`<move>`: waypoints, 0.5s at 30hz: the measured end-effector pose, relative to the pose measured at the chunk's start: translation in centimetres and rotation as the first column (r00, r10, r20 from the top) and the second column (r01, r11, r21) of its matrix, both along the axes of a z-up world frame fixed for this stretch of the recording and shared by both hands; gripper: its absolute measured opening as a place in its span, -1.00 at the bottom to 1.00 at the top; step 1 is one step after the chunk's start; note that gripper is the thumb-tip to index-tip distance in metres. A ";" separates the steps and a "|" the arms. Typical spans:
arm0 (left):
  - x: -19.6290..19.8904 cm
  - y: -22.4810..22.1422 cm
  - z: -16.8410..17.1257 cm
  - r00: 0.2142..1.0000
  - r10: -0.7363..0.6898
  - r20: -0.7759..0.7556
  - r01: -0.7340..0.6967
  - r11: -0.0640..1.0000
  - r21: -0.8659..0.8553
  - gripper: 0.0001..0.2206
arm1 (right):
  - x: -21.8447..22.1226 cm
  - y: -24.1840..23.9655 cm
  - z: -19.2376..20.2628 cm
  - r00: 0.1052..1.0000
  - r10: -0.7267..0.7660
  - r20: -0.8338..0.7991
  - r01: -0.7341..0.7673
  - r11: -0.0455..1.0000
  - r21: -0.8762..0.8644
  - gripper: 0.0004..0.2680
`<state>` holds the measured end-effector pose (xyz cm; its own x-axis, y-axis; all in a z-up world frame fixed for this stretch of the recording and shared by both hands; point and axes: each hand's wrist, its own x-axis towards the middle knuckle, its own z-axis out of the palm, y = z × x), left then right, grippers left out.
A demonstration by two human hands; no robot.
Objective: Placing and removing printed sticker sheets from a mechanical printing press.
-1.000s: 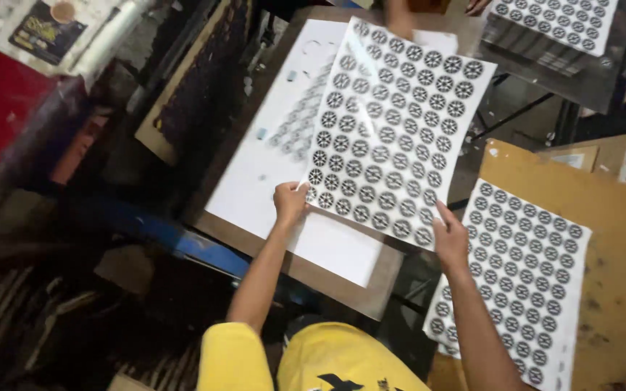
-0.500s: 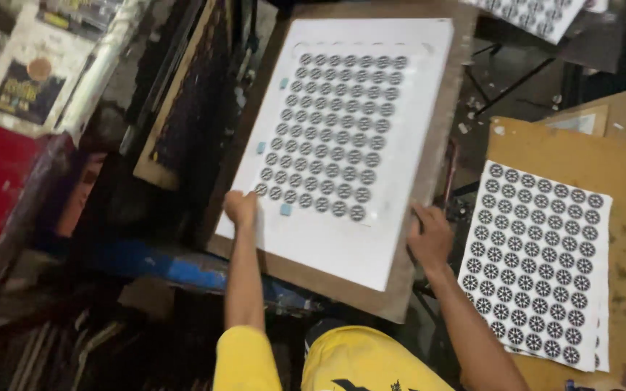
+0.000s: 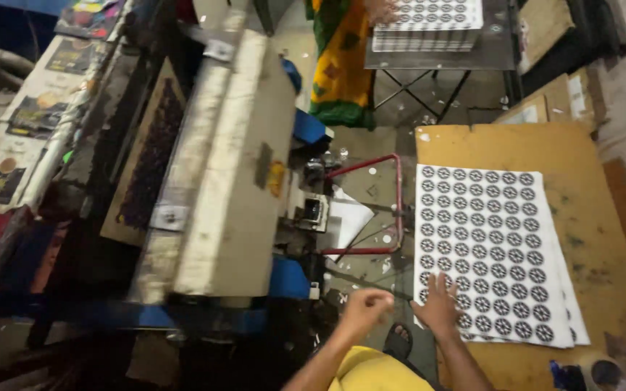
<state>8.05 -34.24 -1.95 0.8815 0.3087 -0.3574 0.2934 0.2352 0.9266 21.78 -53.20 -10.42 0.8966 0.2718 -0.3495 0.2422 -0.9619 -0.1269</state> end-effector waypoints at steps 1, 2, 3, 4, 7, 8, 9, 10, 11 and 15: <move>0.9 -2.1 -3.2 0.989 -0.150 -0.007 0.149 0.982 -0.112 -0.86 | 0.1 -0.2 -0.6 1.000 0.022 0.016 -0.022 0.999 0.038 -0.23; 1.2 -3.5 -4.5 0.987 -0.162 -0.008 0.160 0.982 -0.104 -0.86 | 0.6 -0.7 -1.1 1.000 0.010 0.016 -0.011 0.999 0.046 -0.23; 1.6 -5.1 -5.9 0.980 -0.166 -0.113 0.147 0.976 -0.158 -0.87 | 1.2 -1.4 -1.6 0.999 0.010 -0.043 -0.005 0.995 0.105 -0.26; 2.1 -6.6 -7.3 0.961 -0.172 -0.216 0.127 0.970 -0.209 -0.87 | 1.8 -2.0 -2.1 0.995 0.014 -0.102 0.003 0.987 0.163 -0.29; 2.9 -11.1 -22.0 0.992 -0.029 -0.121 0.008 0.986 -0.166 -0.77 | 2.8 -4.4 -5.0 0.998 0.059 -0.032 -0.045 0.942 0.333 -0.37; 3.9 -11.8 -22.5 0.991 -0.041 -0.125 0.020 0.985 -0.169 -0.77 | 3.3 -4.6 -5.0 0.998 0.047 -0.035 -0.033 0.943 0.330 -0.37; 4.3 -12.5 -22.9 0.969 -0.086 -0.230 0.030 0.972 -0.234 -0.83 | 3.2 -4.7 -5.1 0.997 0.056 -0.060 -0.031 0.933 0.358 -0.39; 4.6 -13.1 -23.4 0.934 -0.135 -0.330 0.033 0.954 -0.299 -0.86 | 3.1 -4.7 -5.2 0.994 0.066 -0.083 -0.029 0.922 0.386 -0.42; 5.6 -13.7 -20.4 0.930 -0.137 -0.342 0.029 0.952 -0.304 -0.86 | 3.2 -5.6 -7.0 0.993 0.066 -0.096 -0.024 0.924 0.382 -0.42; 10.5 -15.6 -11.7 0.903 0.005 -0.429 -0.121 0.963 -0.242 -0.85 | 5.0 -10.9 -6.7 0.985 -0.050 -0.164 0.149 0.716 0.682 -0.39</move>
<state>18.55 -49.80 -13.67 0.6116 0.2053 -0.7641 0.6183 0.4786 0.6235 26.74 -64.14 -17.14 0.8949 0.3936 -0.2103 0.0844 -0.6120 -0.7864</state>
